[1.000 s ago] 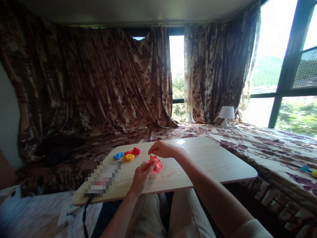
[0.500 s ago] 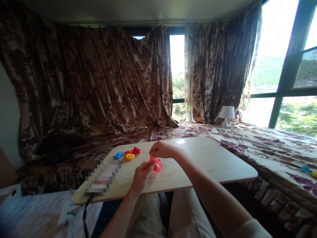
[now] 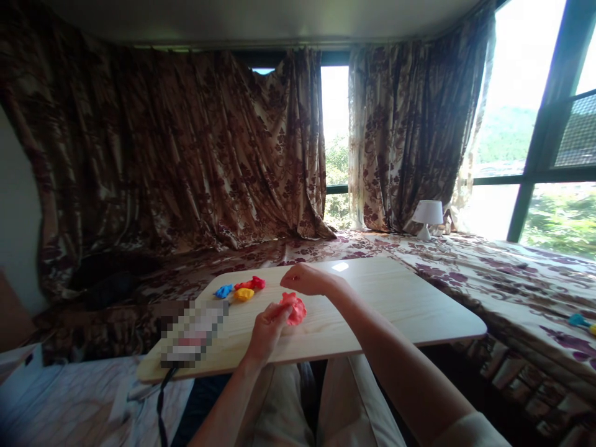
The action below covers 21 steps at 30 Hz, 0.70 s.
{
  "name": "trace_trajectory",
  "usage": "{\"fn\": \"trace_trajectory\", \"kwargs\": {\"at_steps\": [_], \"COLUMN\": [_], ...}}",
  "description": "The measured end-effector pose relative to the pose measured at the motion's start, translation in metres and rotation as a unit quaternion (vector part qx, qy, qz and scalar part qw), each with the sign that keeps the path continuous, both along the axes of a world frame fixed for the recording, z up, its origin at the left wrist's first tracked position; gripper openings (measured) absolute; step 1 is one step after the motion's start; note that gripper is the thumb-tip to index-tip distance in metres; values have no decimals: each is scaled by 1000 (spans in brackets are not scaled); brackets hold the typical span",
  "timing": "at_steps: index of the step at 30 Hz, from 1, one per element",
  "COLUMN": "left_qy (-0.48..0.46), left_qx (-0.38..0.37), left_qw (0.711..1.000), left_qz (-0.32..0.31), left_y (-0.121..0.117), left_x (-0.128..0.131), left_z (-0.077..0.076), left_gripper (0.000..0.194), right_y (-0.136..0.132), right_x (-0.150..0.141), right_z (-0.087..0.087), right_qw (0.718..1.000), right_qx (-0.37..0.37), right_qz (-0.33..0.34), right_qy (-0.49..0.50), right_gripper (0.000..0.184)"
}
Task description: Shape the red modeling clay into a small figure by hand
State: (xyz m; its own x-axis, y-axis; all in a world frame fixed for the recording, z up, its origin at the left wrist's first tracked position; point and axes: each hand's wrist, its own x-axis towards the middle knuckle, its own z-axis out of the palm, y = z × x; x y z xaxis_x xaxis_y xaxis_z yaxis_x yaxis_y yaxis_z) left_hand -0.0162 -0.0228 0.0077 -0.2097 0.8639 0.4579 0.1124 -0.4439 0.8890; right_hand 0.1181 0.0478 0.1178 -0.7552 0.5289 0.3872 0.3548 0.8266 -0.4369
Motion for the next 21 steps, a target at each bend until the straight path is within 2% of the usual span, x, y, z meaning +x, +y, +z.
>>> {"fn": "trace_trajectory", "kwargs": {"at_steps": [11, 16, 21], "left_qy": [7, -7, -33], "left_qx": [-6, -7, -15], "left_qw": [1000, 1000, 999], "left_qz": [2, -7, -11], "left_y": [-1, 1, 4], "left_x": [-1, -2, -4], "left_z": [0, -2, -4], "left_gripper": [26, 28, 28], "right_y": [-4, 4, 7], "right_x": [-4, 8, 10], "right_z": [0, -3, -13], "right_qw": [999, 1000, 1000], "right_qx": [-1, -2, -24], "right_qz": [26, -25, -15], "right_qy": [-21, 0, 10], "right_gripper": [12, 16, 15]}}
